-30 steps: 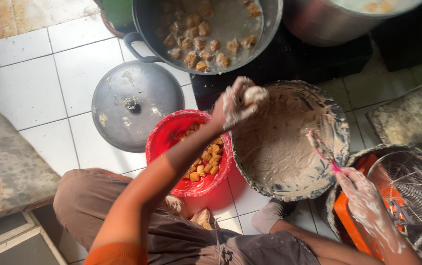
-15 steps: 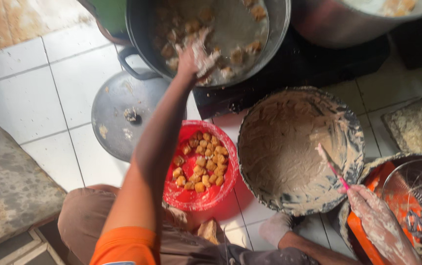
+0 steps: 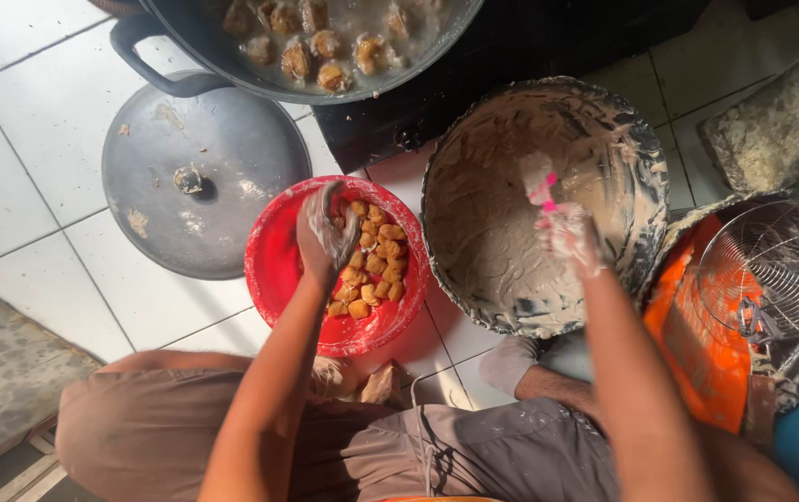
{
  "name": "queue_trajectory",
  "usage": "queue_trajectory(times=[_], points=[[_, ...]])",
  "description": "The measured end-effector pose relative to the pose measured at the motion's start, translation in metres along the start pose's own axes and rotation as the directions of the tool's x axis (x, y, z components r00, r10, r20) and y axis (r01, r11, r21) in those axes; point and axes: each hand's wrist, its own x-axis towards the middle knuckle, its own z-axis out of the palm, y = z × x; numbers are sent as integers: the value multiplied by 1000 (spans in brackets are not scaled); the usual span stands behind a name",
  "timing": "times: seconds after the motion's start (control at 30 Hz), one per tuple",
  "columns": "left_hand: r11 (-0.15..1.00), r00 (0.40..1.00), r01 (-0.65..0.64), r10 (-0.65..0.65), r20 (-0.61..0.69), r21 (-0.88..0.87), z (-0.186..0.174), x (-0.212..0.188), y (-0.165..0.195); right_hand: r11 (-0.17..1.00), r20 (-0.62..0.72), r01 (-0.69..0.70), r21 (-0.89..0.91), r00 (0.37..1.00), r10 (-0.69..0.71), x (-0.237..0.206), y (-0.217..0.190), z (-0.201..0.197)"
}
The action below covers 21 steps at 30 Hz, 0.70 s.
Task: The person sits on the floor and coats pieces of fried food with thick batter by hand, using a spatula to scoop batter from a large basin. They place the coated pieces into a pot of hot liquid on a portable stove and repeat the coating cycle with more pieces from a red bowl.
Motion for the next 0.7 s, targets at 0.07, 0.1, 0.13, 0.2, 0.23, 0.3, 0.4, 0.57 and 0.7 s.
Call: queue_trajectory(times=[0.07,0.1,0.13,0.2,0.23,0.3,0.4,0.57,0.7], points=[[960,960,174,-215,179,221,16,-31,-27,989,-62,81,120,995,-74,-3,20,31],[890,888,263,-374,267,374,22,-45,-38,970,-73,50,237,997,-34,-1,28,43],[856,822,315,-462,333,410,22,-60,-49,934,-80,26,356,997,2,4,38,57],[798,690,361,-577,437,483,27,-83,-64,941,-171,61,333,985,-3,13,51,75],[772,628,364,-616,475,521,26,-93,-69,922,-172,45,385,985,24,19,54,77],[812,707,281,-535,461,512,30,-100,-79,873,-168,8,487,982,85,34,58,79],[826,773,297,-503,388,478,31,-99,-86,680,-23,-23,732,998,60,56,58,70],[853,855,262,-422,300,452,27,-91,-86,785,44,-23,620,999,-5,98,57,61],[900,890,299,-383,247,317,28,-80,-75,768,-104,70,636,995,-4,113,61,66]])
